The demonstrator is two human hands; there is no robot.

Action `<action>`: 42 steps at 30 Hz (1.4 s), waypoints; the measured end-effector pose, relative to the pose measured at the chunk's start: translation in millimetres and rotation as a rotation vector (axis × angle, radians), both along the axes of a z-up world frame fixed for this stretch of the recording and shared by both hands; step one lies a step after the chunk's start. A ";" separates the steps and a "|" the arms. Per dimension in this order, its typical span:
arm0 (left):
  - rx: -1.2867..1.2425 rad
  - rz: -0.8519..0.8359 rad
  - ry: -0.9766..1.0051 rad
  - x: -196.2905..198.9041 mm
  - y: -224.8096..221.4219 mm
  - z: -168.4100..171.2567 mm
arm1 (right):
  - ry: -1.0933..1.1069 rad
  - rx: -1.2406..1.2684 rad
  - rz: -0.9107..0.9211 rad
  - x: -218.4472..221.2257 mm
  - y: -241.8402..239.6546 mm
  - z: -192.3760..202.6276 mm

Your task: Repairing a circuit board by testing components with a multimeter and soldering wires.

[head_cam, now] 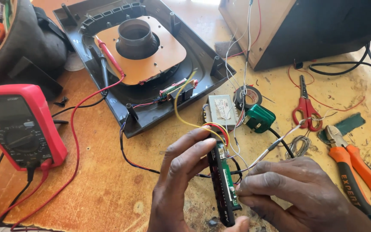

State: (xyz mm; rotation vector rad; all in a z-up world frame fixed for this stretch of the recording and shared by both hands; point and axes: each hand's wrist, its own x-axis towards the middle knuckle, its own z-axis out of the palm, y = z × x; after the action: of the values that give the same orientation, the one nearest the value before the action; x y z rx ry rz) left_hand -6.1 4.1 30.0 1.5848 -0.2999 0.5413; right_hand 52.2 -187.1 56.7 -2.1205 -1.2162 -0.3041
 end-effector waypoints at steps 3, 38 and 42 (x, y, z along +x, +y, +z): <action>-0.043 -0.096 -0.019 1.2 3.8 0.0 | 0.005 -0.010 0.008 0.4 -0.7 -2.7; 0.105 0.055 -0.109 -3.4 3.6 2.0 | -0.022 -0.025 0.069 2.9 4.3 -16.6; 0.108 0.044 -0.141 -1.1 4.8 -0.4 | -0.066 -0.045 0.019 1.8 5.9 -19.5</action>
State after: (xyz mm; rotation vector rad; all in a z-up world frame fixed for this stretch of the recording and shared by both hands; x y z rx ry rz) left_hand -7.2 8.9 29.6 1.6633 -0.4074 0.6819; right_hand 54.0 -181.1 37.2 -2.1518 -1.2914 -0.3439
